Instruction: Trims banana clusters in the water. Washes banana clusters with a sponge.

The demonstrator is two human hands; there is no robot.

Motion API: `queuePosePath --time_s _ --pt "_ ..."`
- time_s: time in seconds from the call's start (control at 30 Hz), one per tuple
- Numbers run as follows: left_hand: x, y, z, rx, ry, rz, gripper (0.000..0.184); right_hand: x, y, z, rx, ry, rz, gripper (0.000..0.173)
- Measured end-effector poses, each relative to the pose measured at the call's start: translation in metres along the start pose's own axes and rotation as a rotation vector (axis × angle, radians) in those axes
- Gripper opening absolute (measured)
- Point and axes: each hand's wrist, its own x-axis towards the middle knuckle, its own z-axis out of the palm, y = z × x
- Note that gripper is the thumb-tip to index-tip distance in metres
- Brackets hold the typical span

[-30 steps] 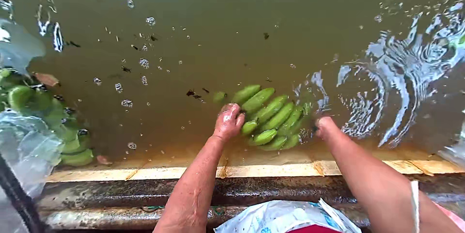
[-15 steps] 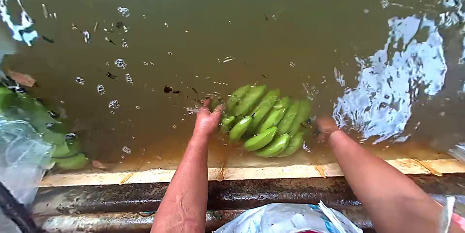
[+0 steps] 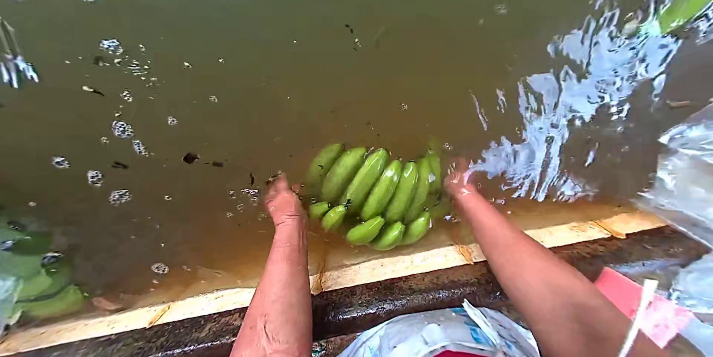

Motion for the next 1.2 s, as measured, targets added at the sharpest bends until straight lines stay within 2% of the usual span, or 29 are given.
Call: queuePosePath --time_s 0.03,0.13,0.23,0.3,0.37,0.43,0.5,0.53,0.6,0.67,0.73,0.83,0.9,0.97,1.03,1.07,1.13,1.2 --pt "0.001 -0.001 -0.001 -0.14 0.012 -0.003 0.027 -0.002 -0.003 -0.003 0.08 0.023 -0.01 0.045" --pt "0.005 0.001 -0.014 -0.438 -0.089 -0.035 0.034 -0.009 -0.012 -0.02 0.392 0.177 -0.049 0.035" --pt "0.003 0.006 -0.023 -0.259 -0.136 -0.04 0.02 -0.029 -0.006 -0.068 0.533 0.148 -0.266 0.036" --pt "-0.002 0.01 -0.022 -0.102 -0.239 -0.109 0.04 -0.058 0.008 -0.105 0.375 0.154 -0.411 0.035" --pt "-0.015 0.013 -0.016 0.027 -0.284 -0.178 0.039 -0.09 0.035 -0.137 0.052 0.173 -0.532 0.037" --pt "-0.026 0.007 -0.014 0.24 -0.329 -0.159 0.038 -0.119 0.072 -0.15 -0.217 0.19 -0.57 0.044" --pt "-0.032 -0.007 -0.016 0.382 -0.336 -0.096 0.044 -0.143 0.112 -0.143 -0.412 0.201 -0.551 0.046" --pt "-0.037 -0.012 -0.018 0.36 -0.334 -0.073 0.047 -0.15 0.131 -0.136 -0.484 0.19 -0.547 0.045" --pt "-0.046 -0.024 -0.021 0.196 -0.326 -0.055 0.058 -0.161 0.164 -0.122 -0.576 0.119 -0.572 0.037" --pt "-0.055 -0.033 -0.023 -0.01 -0.329 -0.068 0.07 -0.17 0.189 -0.108 -0.63 0.055 -0.662 0.032" --pt "-0.068 -0.038 -0.024 -0.108 -0.346 -0.076 0.087 -0.173 0.211 -0.094 -0.645 0.042 -0.766 0.032" --pt "-0.098 -0.049 -0.021 -0.05 -0.387 -0.013 0.105 -0.173 0.246 -0.076 -0.589 0.25 -0.961 0.03" --pt "-0.111 -0.056 -0.024 0.069 -0.433 0.014 0.099 -0.175 0.257 -0.073 -0.543 0.451 -1.041 0.026" --pt "-0.116 -0.051 -0.033 0.232 -0.505 0.032 0.075 -0.182 0.258 -0.085 -0.513 0.67 -0.944 0.028" --pt "-0.111 -0.041 -0.045 0.332 -0.559 0.026 0.04 -0.186 0.258 -0.113 -0.478 0.817 -0.646 0.039" --pt "-0.105 -0.036 -0.049 0.34 -0.564 0.013 0.03 -0.186 0.259 -0.128 -0.417 0.81 -0.457 0.049" --pt "-0.092 -0.032 -0.052 0.282 -0.534 0.01 0.027 -0.179 0.261 -0.151 -0.277 0.733 -0.155 0.078" --pt "-0.076 -0.032 -0.041 0.248 -0.511 -0.014 0.036 -0.167 0.262 -0.161 -0.167 0.634 -0.028 0.095"
